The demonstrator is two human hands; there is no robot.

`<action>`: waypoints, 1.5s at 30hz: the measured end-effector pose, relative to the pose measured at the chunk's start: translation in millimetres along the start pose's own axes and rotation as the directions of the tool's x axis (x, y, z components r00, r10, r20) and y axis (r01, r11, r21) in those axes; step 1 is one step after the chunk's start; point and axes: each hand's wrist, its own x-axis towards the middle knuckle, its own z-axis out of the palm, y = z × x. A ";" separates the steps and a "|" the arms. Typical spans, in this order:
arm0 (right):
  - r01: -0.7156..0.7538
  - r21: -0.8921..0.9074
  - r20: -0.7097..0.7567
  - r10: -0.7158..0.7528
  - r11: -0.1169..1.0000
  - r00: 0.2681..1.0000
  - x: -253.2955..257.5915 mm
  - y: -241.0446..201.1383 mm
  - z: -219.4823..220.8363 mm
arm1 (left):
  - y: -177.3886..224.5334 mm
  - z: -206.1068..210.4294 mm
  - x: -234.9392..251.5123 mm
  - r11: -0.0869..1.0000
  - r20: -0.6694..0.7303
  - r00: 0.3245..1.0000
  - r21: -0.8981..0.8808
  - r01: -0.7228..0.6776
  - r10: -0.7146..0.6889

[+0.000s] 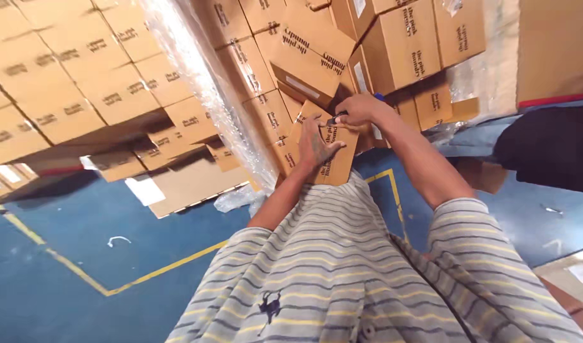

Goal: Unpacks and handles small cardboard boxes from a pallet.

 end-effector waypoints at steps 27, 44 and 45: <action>-0.326 0.642 -0.167 0.542 0.694 0.823 -39.1 -63.9 86.6 | -17.3 21.0 3.0 0.982 -0.205 0.970 -0.103 -0.157 0.134; -0.294 0.701 -0.230 0.596 0.650 0.769 -49.7 -75.6 102.9 | -17.0 20.7 1.4 0.986 -0.204 0.973 -0.101 -0.129 0.106; -0.318 0.681 -0.214 0.594 0.660 0.776 -43.8 -76.1 94.1 | -16.4 19.9 1.4 0.987 -0.206 0.972 -0.092 -0.130 0.109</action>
